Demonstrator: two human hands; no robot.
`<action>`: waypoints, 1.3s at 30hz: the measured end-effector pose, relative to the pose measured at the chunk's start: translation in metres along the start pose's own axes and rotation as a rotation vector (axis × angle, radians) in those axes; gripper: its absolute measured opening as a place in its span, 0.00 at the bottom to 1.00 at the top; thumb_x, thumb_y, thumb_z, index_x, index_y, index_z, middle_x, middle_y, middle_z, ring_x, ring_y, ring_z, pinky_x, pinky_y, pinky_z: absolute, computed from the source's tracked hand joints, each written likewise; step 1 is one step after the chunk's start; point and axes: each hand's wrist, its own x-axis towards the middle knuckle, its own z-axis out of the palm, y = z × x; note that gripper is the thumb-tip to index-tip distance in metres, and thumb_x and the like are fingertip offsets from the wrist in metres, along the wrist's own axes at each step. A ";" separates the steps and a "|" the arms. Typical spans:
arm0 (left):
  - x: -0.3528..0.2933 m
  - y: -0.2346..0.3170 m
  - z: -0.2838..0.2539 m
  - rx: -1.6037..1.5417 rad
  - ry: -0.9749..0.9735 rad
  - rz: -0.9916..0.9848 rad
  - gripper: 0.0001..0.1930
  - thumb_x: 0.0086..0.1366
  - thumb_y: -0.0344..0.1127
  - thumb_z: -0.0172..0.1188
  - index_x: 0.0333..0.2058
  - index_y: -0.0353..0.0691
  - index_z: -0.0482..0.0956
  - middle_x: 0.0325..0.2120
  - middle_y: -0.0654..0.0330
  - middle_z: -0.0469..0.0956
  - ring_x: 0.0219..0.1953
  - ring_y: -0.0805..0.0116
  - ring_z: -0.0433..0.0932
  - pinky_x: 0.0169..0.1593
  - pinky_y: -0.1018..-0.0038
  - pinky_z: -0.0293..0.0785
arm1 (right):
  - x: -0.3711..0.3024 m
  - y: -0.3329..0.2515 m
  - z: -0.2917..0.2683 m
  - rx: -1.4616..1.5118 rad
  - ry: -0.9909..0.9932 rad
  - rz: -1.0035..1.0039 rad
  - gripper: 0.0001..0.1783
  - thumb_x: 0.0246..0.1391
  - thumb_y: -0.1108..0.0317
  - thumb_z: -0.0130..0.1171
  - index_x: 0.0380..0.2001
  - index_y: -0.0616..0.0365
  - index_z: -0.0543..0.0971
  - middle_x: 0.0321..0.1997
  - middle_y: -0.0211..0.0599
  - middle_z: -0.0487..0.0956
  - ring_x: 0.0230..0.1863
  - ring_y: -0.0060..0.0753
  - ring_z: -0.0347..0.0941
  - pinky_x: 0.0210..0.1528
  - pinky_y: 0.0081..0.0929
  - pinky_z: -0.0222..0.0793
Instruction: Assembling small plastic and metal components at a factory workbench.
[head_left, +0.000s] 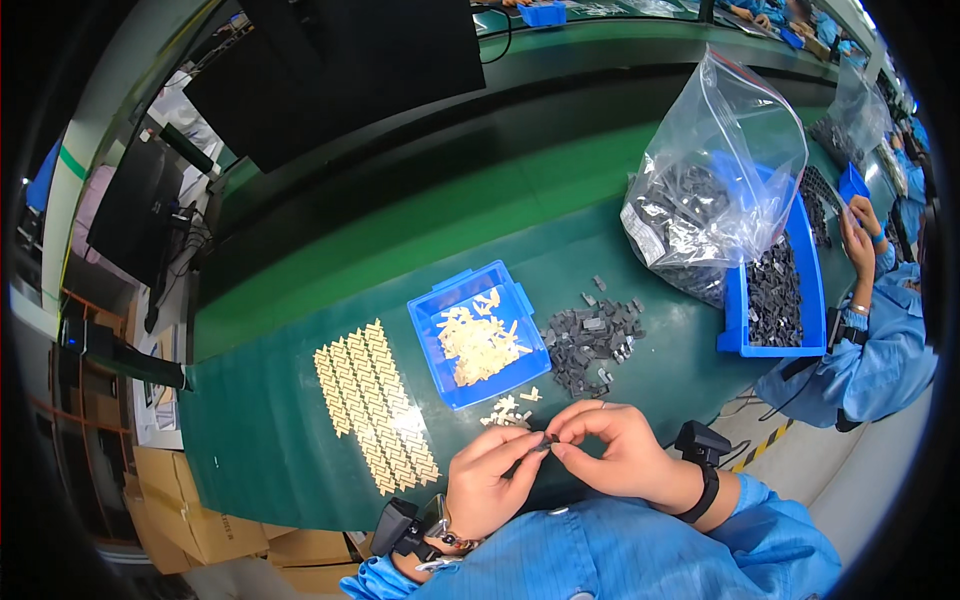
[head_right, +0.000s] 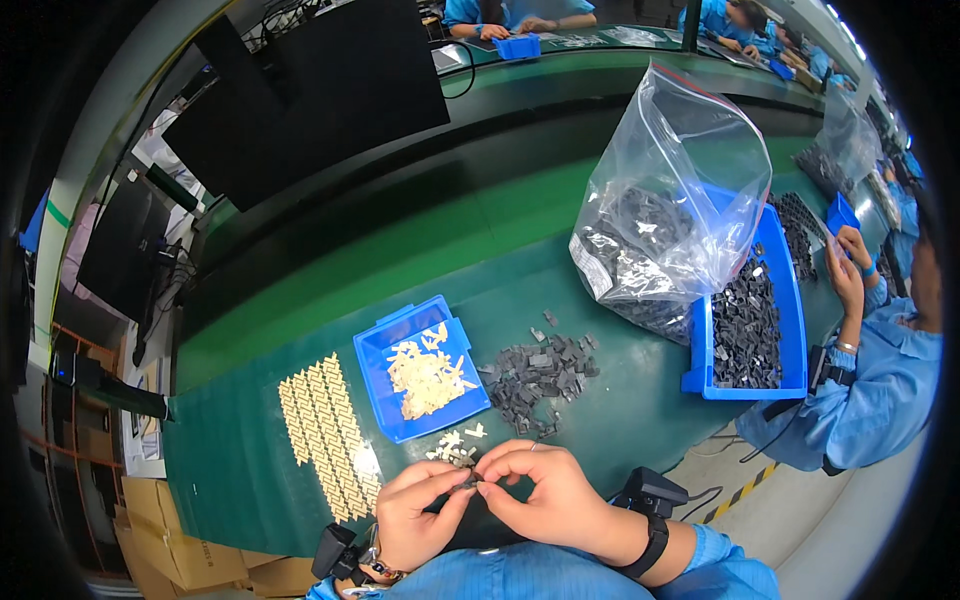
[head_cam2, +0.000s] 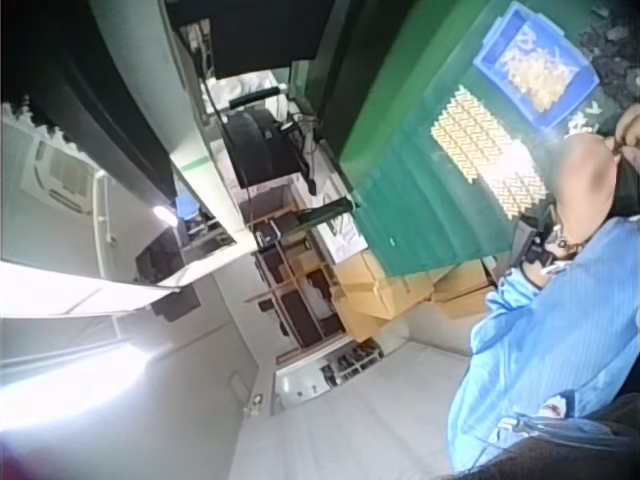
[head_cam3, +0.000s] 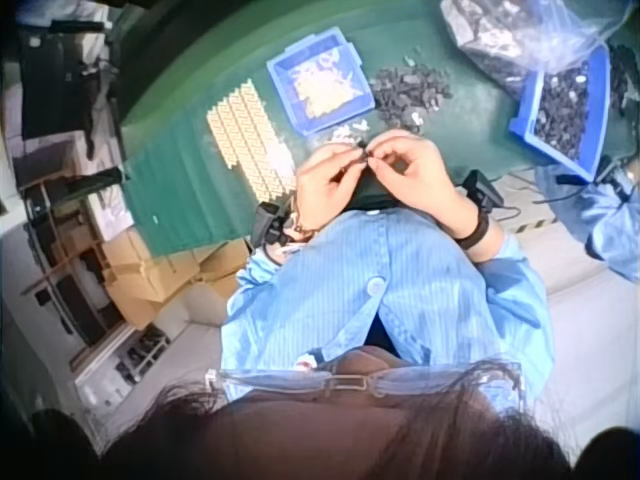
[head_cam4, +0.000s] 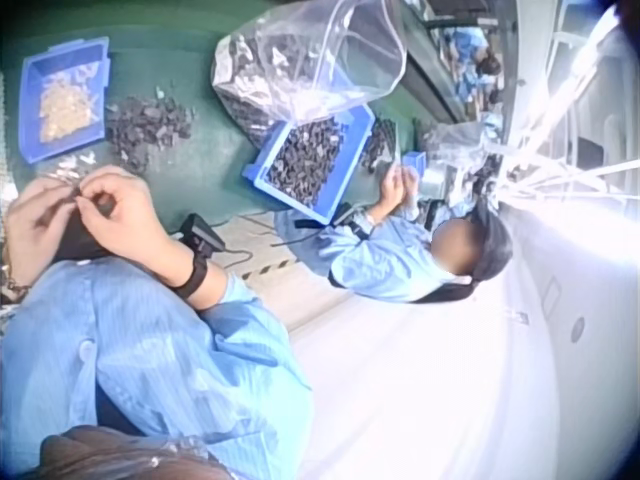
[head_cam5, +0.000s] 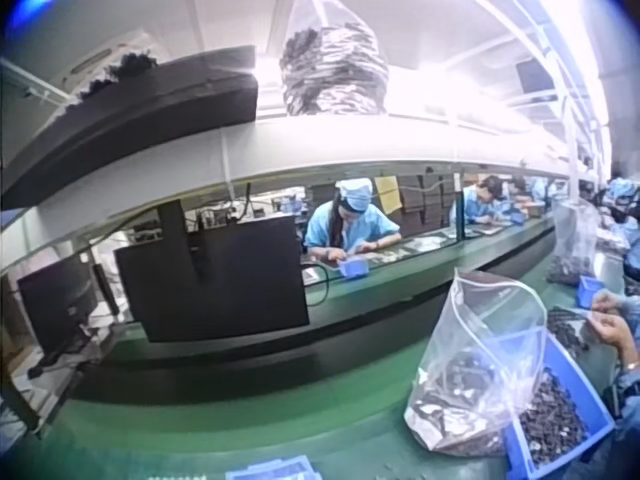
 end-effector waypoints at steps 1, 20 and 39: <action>0.001 0.001 0.000 0.016 -0.017 0.001 0.11 0.52 0.21 0.66 0.37 0.32 0.82 0.32 0.53 0.80 0.33 0.61 0.81 0.35 0.74 0.78 | 0.000 0.000 0.000 -0.012 0.000 0.016 0.01 0.49 0.79 0.62 0.26 0.65 0.79 0.37 0.39 0.81 0.34 0.23 0.75 0.36 0.21 0.69; 0.004 0.005 -0.002 0.039 -0.068 -0.055 0.11 0.52 0.21 0.66 0.36 0.32 0.82 0.32 0.52 0.81 0.35 0.61 0.82 0.39 0.73 0.78 | 0.000 0.001 -0.002 0.049 -0.020 0.122 0.06 0.48 0.73 0.64 0.31 0.64 0.81 0.37 0.38 0.82 0.31 0.23 0.74 0.32 0.20 0.69; 0.003 0.007 -0.003 0.050 -0.088 -0.035 0.12 0.52 0.21 0.66 0.37 0.33 0.82 0.33 0.52 0.81 0.34 0.60 0.82 0.37 0.73 0.78 | 0.002 0.005 -0.003 0.068 -0.016 0.126 0.05 0.47 0.73 0.65 0.29 0.63 0.82 0.34 0.36 0.82 0.29 0.21 0.74 0.30 0.20 0.69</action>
